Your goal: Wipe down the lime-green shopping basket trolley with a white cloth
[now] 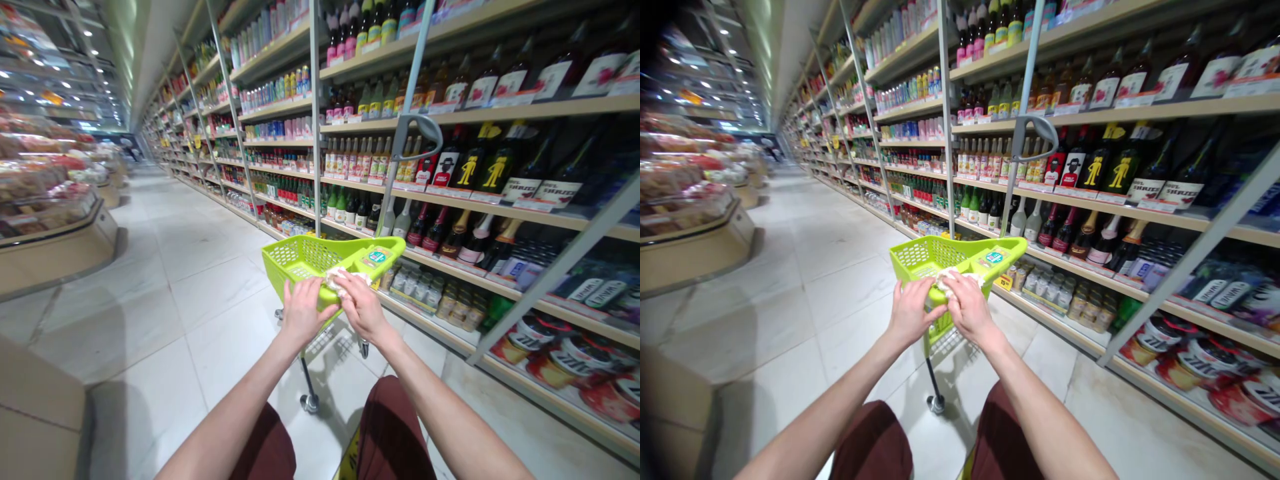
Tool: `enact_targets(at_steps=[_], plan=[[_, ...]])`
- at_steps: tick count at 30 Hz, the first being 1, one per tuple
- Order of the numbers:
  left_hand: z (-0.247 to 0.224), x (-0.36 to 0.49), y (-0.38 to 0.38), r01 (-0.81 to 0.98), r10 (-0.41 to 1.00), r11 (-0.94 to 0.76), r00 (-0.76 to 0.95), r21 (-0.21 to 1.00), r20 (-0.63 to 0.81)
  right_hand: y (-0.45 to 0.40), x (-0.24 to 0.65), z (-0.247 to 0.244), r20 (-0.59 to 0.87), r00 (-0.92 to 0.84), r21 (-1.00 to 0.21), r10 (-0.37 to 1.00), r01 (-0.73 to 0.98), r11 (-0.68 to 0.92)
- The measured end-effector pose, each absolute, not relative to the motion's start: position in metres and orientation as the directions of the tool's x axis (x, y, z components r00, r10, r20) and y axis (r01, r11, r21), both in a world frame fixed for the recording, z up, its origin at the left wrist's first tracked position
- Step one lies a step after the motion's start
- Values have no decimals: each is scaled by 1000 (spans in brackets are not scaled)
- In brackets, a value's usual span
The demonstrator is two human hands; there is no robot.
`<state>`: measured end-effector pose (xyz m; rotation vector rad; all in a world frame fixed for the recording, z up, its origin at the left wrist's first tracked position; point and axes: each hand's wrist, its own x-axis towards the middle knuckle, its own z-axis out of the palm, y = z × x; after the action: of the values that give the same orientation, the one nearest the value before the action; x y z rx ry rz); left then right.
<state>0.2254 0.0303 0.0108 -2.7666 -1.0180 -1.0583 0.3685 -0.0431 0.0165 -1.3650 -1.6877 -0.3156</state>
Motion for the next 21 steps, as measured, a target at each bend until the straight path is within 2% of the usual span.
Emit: enact_targets(at_steps=[5, 9, 15, 21], plan=[[-6, 224, 48, 557, 628, -776, 641, 295, 443, -48, 400, 18, 772, 184, -399, 609, 885, 238], [-13, 233, 47, 528, 592, -805, 678, 272, 435, -51, 397, 18, 781, 235, -406, 578, 895, 185], [-13, 252, 42, 502, 563, -826, 725, 255, 397, -55, 375, 19, 761, 97, -275, 641, 944, 184], [-22, 253, 60, 634, 720, -684, 666, 359, 196, -66, 408, 24, 759, 230, -301, 609, 953, 15]])
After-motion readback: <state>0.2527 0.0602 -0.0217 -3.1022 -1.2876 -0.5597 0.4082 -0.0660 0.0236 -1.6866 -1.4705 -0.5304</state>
